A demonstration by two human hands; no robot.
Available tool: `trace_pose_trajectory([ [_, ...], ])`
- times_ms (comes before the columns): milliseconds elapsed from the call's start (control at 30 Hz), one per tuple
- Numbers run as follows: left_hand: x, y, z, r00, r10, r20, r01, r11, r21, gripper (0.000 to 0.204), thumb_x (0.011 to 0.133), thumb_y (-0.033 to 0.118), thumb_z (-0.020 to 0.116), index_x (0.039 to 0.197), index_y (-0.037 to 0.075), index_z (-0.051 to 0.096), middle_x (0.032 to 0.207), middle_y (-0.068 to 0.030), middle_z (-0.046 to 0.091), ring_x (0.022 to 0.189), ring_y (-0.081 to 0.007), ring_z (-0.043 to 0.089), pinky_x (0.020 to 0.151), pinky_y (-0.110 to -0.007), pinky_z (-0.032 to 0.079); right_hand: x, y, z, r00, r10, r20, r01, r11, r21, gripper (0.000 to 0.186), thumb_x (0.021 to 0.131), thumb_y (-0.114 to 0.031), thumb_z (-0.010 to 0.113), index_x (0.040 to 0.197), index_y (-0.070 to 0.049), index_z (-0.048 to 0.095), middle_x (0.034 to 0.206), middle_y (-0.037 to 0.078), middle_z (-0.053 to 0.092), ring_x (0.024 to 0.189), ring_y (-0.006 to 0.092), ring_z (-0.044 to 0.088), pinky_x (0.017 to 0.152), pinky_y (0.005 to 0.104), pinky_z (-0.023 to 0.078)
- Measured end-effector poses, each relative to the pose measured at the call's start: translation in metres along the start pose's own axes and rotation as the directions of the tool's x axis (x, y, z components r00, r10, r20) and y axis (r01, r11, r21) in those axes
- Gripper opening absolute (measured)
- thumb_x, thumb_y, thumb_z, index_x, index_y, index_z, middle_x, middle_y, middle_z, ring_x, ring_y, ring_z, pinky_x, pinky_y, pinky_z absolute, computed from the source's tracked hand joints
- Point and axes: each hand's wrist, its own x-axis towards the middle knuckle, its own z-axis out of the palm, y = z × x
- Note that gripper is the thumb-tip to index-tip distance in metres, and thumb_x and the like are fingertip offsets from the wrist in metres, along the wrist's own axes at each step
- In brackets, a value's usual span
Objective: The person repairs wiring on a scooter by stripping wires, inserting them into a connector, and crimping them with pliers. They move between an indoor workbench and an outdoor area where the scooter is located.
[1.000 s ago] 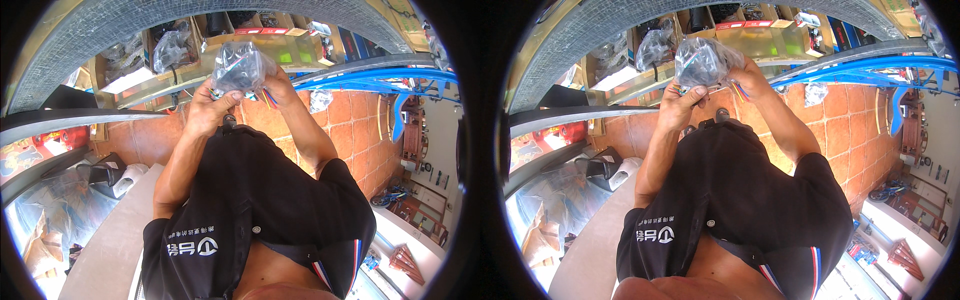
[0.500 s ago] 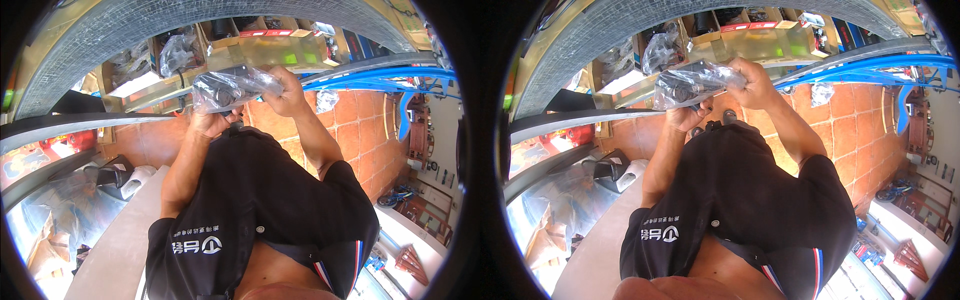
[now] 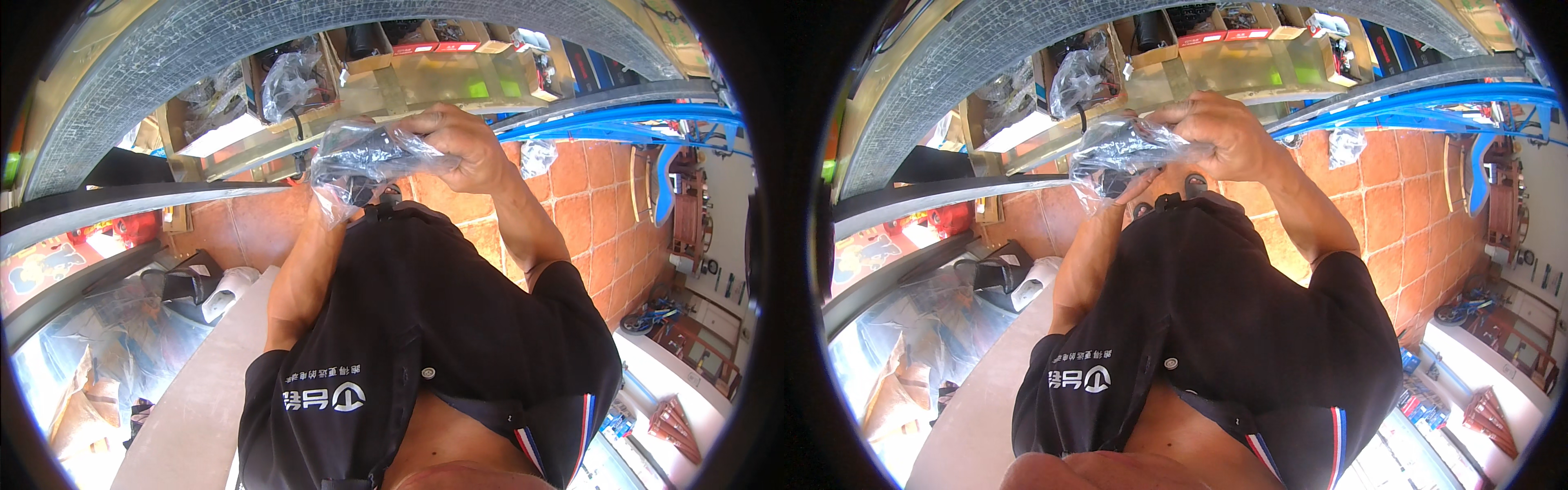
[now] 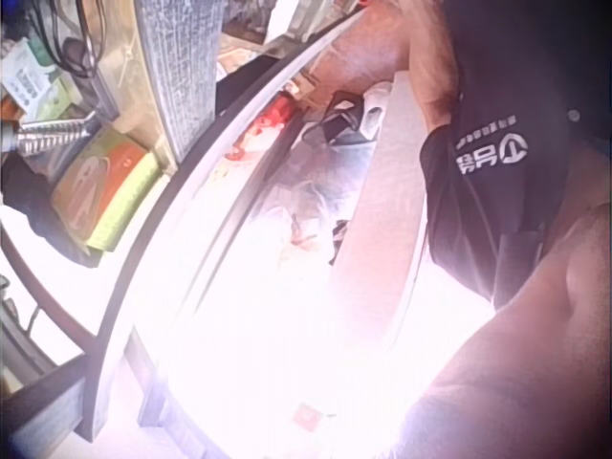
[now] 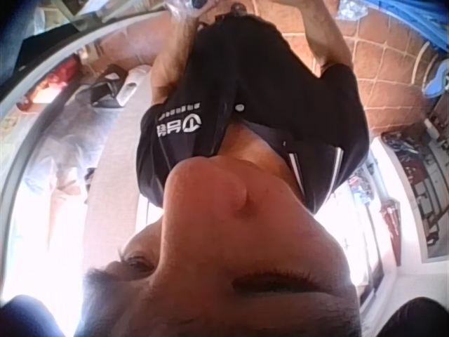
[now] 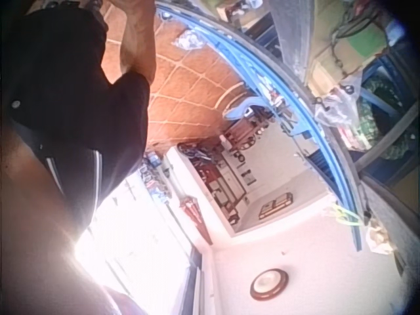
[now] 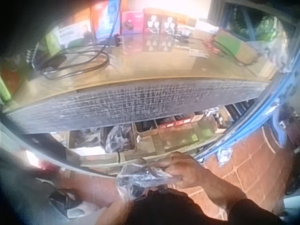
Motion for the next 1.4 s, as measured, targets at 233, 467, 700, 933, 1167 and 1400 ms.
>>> trace_pose_trajectory([
  [233, -0.006, 0.007, 0.002, 0.961, 0.012, -0.275, -0.026, 0.998, -0.049, 0.074, 0.070, 0.041, 0.079, 0.127, 0.007, 0.046, 0.108, -0.0170, 0.062, 0.094, -0.0305, 0.065, 0.081, -0.044, 0.057, 0.002, -0.003, -0.004, 1.000, -0.005, 0.018, 0.005, 1.000, -0.020, 0.035, 0.057, -0.005, 0.081, 0.083, -0.007, 0.058, 0.111, 0.009, 0.068, 0.073, 0.0257, 0.054, 0.068, 0.0345, 0.045],
  [467, -0.003, 0.014, -0.004, 0.956, 0.021, -0.294, -0.011, 0.999, 0.036, 0.074, 0.063, 0.041, 0.084, 0.119, 0.004, 0.053, 0.106, -0.0129, 0.063, 0.094, -0.0257, 0.064, 0.082, -0.041, 0.056, -0.010, 0.001, -0.002, 0.990, 0.135, 0.033, -0.137, 0.989, 0.056, 0.035, 0.061, -0.002, 0.078, 0.089, -0.006, 0.057, 0.102, 0.008, 0.069, 0.078, 0.0210, 0.057, 0.071, 0.0324, 0.046],
  [700, 0.001, 0.026, 0.013, 0.995, -0.062, -0.081, 0.071, 0.992, 0.109, 0.038, 0.078, 0.016, 0.073, 0.110, 0.004, 0.056, 0.093, -0.0078, 0.063, 0.077, -0.0175, 0.061, 0.056, -0.027, 0.047, -0.026, -0.003, 0.018, 0.813, 0.582, -0.025, -0.438, 0.639, 0.633, 0.029, 0.086, -0.006, 0.063, 0.113, -0.001, 0.054, 0.088, 0.005, 0.063, 0.086, 0.0129, 0.061, 0.073, 0.0293, 0.050],
  [933, 0.002, 0.025, 0.028, 0.962, -0.045, -0.268, 0.124, 0.950, 0.286, 0.036, 0.084, 0.030, 0.070, 0.106, 0.004, 0.055, 0.089, -0.0102, 0.063, 0.068, -0.0191, 0.060, 0.050, -0.027, 0.044, -0.029, 0.013, 0.016, 0.679, 0.707, 0.196, -0.601, 0.383, 0.701, 0.028, 0.094, -0.017, 0.052, 0.116, 0.001, 0.054, 0.088, 0.008, 0.065, 0.076, 0.0145, 0.061, 0.063, 0.0270, 0.049],
  [1167, 0.001, 0.027, 0.034, 0.939, -0.053, -0.339, 0.178, 0.920, 0.350, 0.029, 0.090, 0.033, 0.063, 0.097, 0.005, 0.057, 0.082, -0.0103, 0.064, 0.066, -0.0165, 0.061, 0.050, -0.026, 0.045, -0.035, 0.012, 0.015, 0.585, 0.768, 0.259, -0.632, 0.232, 0.740, 0.024, 0.094, -0.021, 0.053, 0.104, 0.000, 0.058, 0.078, 0.007, 0.063, 0.067, 0.0136, 0.058, 0.056, 0.0265, 0.046],
  [1400, 0.003, 0.024, 0.034, 0.904, 0.096, -0.417, 0.130, 0.866, 0.482, 0.027, 0.092, 0.030, 0.061, 0.098, 0.004, 0.056, 0.077, -0.0071, 0.061, 0.063, -0.0148, 0.059, 0.049, -0.026, 0.044, -0.035, 0.006, 0.011, 0.617, 0.736, 0.278, -0.602, 0.215, 0.769, 0.030, 0.094, -0.029, 0.053, 0.091, 0.000, 0.062, 0.074, 0.006, 0.062, 0.066, 0.0140, 0.058, 0.058, 0.0276, 0.046],
])
